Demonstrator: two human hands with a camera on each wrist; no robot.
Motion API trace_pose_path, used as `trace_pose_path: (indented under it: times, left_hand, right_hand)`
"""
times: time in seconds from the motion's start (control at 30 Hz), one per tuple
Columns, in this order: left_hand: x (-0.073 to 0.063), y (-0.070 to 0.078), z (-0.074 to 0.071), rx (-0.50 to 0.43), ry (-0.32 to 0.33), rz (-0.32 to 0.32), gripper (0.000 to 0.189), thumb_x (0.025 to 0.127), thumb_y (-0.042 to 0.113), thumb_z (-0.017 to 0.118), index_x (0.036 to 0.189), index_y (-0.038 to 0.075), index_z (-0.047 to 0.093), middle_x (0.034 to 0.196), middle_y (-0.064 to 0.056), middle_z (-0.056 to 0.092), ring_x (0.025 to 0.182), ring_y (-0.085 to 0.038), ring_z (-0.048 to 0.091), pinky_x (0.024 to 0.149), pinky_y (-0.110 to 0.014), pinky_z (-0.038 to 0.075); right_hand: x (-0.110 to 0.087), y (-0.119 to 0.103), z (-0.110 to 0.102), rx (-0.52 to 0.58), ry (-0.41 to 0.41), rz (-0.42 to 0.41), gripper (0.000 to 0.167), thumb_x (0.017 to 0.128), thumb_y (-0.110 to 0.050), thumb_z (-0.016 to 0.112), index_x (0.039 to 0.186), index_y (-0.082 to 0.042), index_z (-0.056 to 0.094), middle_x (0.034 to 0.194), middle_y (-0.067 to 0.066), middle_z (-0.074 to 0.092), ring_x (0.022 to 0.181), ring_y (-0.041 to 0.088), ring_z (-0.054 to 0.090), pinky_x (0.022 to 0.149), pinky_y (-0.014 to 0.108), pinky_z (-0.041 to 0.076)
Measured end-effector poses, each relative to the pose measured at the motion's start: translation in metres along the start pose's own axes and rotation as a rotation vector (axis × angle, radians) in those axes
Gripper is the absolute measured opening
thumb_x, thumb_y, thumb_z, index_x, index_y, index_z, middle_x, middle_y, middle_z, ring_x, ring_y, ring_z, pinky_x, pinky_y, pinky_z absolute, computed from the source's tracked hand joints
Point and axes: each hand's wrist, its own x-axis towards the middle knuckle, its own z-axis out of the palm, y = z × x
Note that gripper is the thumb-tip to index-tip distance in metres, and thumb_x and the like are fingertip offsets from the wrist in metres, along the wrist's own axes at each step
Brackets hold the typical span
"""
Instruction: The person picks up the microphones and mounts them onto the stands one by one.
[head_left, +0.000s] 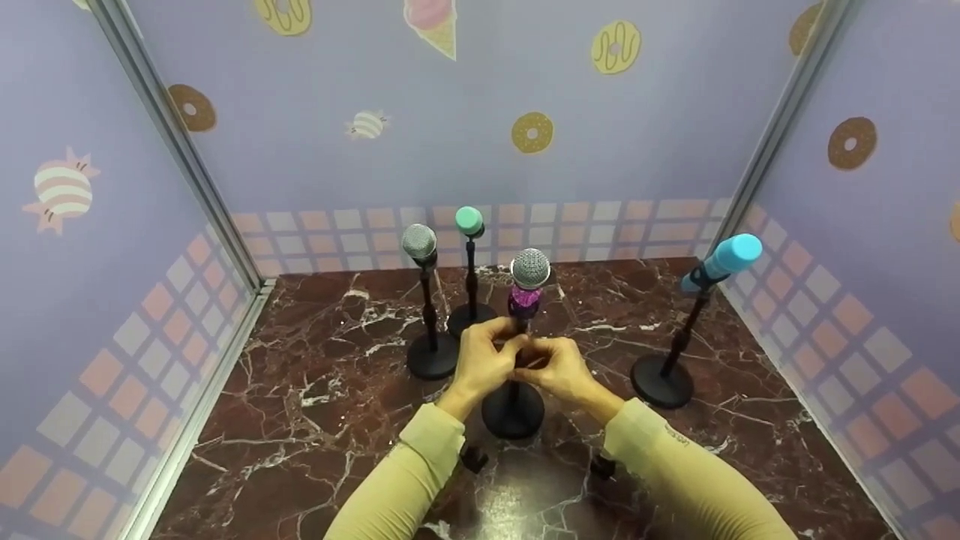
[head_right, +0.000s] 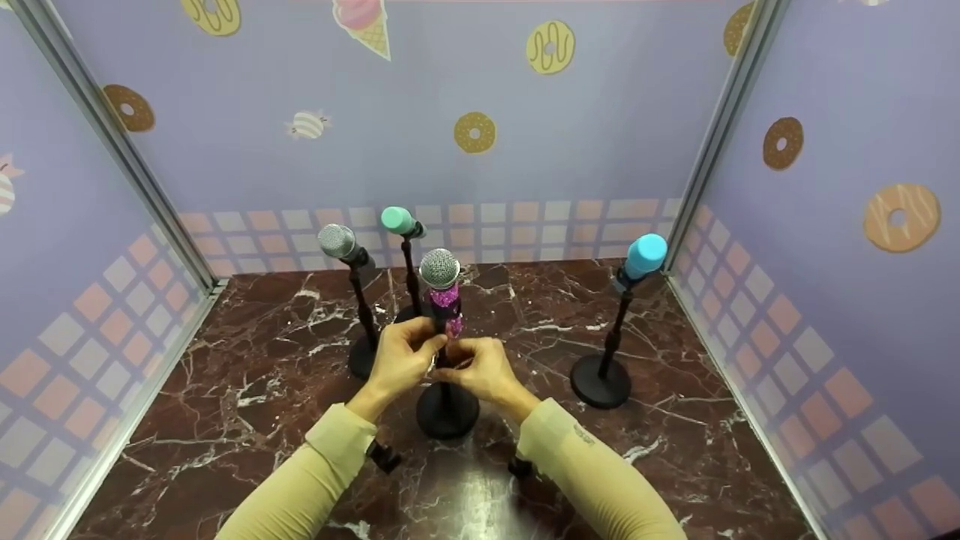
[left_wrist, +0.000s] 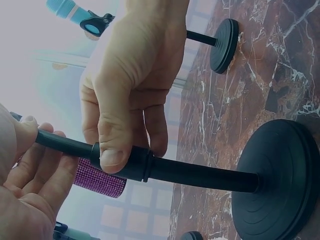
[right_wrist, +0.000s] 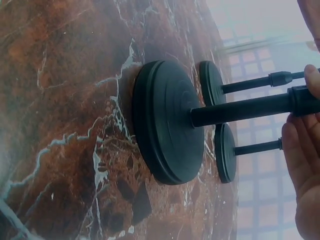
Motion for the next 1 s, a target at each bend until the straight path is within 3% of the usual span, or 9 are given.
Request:
trace_pose_path:
  times: [0.13, 0.3, 0.47, 0.6, 0.8, 1.0]
  left_hand:
    - [0.0004, -0.0006, -0.0013, 0.000, 0.002, -0.005, 0.007, 0.096, 0.002, 0.080, 0.100, 0.003, 0.085, 0.097, -0.013, 0.087, 0.090, -0.028, 0.085, 0.083, -0.044, 0.071]
    - [0.0014, 0.0005, -0.0028, -0.010, 0.007, -0.014, 0.008, 0.096, 0.002, 0.079, 0.102, 0.003, 0.085, 0.098, -0.013, 0.087, 0.093, -0.028, 0.085, 0.083, -0.040, 0.071]
    - [0.0008, -0.0004, -0.0021, 0.009, 0.007, -0.007, 0.008, 0.096, 0.003, 0.080, 0.102, 0.001, 0.085, 0.097, -0.011, 0.087, 0.091, -0.025, 0.085, 0.081, -0.033, 0.069]
    - [-0.0004, -0.0024, -0.0016, 0.031, 0.019, 0.023, 0.008, 0.094, 0.005, 0.083, 0.100, 0.001, 0.086, 0.094, -0.010, 0.087, 0.088, -0.024, 0.085, 0.079, -0.029, 0.068]
    - [-0.0011, -0.0051, -0.0012, 0.047, 0.042, 0.077, 0.007, 0.091, 0.005, 0.088, 0.098, 0.006, 0.088, 0.092, -0.010, 0.087, 0.085, -0.025, 0.086, 0.075, -0.029, 0.068]
    - [-0.0008, -0.0057, 0.0007, 0.065, 0.037, 0.103, 0.006, 0.090, 0.005, 0.088, 0.096, 0.006, 0.088, 0.090, -0.009, 0.087, 0.083, -0.024, 0.085, 0.074, -0.029, 0.067]
  right_hand:
    - [-0.0019, 0.0007, -0.0010, 0.046, -0.083, -0.024, 0.026, 0.092, 0.000, 0.086, 0.117, 0.004, 0.083, 0.112, 0.024, 0.084, 0.096, 0.014, 0.079, 0.086, 0.024, 0.067]
    - [-0.0022, 0.0000, -0.0014, 0.037, -0.109, -0.047, 0.021, 0.097, 0.002, 0.080, 0.118, 0.006, 0.082, 0.116, 0.026, 0.083, 0.101, 0.020, 0.080, 0.090, 0.022, 0.066]
    - [-0.0003, 0.0019, -0.0034, -0.028, -0.106, -0.075, 0.015, 0.096, -0.001, 0.083, 0.110, 0.004, 0.084, 0.107, 0.024, 0.085, 0.092, 0.029, 0.083, 0.083, 0.020, 0.065]
    - [0.0021, 0.0025, -0.0064, -0.055, -0.123, -0.091, 0.014, 0.093, -0.001, 0.086, 0.106, 0.003, 0.085, 0.103, 0.023, 0.086, 0.091, 0.033, 0.083, 0.082, 0.028, 0.068]
    - [0.0071, 0.0048, -0.0093, -0.044, -0.136, -0.099, 0.018, 0.089, -0.001, 0.091, 0.106, 0.002, 0.087, 0.102, 0.021, 0.087, 0.092, 0.015, 0.082, 0.085, 0.045, 0.072]
    - [0.0064, 0.0070, -0.0086, 0.004, -0.110, -0.072, 0.022, 0.087, -0.001, 0.093, 0.107, 0.004, 0.087, 0.101, 0.024, 0.086, 0.089, 0.025, 0.085, 0.080, 0.037, 0.072]
